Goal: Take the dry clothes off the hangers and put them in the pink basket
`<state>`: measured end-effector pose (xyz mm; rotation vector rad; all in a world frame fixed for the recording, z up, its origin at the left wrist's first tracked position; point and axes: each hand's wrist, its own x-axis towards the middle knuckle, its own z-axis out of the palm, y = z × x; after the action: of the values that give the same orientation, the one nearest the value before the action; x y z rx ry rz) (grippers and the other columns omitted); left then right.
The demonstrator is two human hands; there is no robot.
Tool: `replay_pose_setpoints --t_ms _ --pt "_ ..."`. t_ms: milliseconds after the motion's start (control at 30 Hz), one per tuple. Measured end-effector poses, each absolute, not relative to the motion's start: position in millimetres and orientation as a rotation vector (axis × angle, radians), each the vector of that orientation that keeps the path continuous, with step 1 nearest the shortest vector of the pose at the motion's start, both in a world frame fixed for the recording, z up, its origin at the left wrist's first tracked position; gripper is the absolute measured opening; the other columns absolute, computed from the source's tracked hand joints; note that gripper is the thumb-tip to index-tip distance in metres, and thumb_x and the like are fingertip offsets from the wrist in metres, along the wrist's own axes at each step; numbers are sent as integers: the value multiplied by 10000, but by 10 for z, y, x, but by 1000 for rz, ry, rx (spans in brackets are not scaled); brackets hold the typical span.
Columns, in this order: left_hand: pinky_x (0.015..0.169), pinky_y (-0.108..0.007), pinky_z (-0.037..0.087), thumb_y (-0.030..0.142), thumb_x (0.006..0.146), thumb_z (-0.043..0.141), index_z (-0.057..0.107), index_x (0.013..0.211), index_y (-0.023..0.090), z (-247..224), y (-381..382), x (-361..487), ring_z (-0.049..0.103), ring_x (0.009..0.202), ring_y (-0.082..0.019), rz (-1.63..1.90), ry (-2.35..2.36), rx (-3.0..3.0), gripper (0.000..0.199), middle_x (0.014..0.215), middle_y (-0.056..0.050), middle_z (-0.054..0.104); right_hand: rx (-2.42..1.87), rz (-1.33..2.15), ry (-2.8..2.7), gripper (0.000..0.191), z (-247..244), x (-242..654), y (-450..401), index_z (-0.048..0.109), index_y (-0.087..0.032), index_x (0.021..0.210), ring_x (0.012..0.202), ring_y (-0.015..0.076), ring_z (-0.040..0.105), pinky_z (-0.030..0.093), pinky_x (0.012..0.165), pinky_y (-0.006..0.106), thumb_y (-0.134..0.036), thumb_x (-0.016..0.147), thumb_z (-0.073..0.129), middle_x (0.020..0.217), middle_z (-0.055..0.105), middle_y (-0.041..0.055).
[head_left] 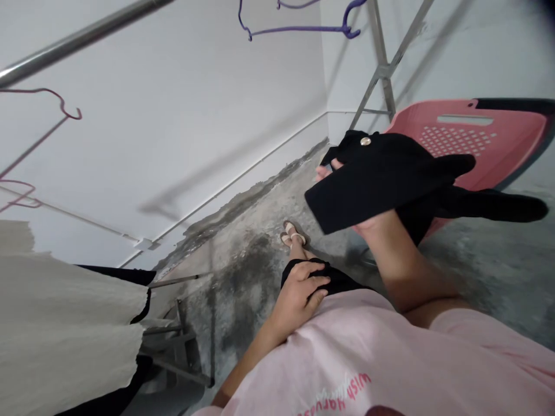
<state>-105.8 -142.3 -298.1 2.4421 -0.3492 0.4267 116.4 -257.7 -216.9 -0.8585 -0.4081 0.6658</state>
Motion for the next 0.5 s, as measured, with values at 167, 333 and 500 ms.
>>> replay_pose_setpoints --t_ms 167,333,500 --pt "1058 -414 460 230 939 599 686 1157 181 -2953 -1429 -1085 575 1228 -222 399 -336 2437 240 1279 -124 631 -598 924 -294 391 -2258 1110 -2374 381 -283 1355 1152 106 600 492 974 320 -493 1026 353 1226 655 -23" --pt "1045 -398 476 227 943 591 689 1146 179 -2977 -1421 -1110 590 1206 -214 448 -282 2443 231 1257 -119 644 -603 840 -469 381 -2145 1201 -2608 499 -270 1292 1098 126 626 540 804 245 -405 946 581 1209 657 -12" --pt "1031 -381 492 222 948 578 687 1147 171 -2974 -1421 -1147 607 1192 -206 431 -299 2432 232 1238 -123 658 -562 641 -535 245 -1750 1366 -3013 608 -228 1057 806 31 626 474 693 187 -265 1028 367 929 683 -90"
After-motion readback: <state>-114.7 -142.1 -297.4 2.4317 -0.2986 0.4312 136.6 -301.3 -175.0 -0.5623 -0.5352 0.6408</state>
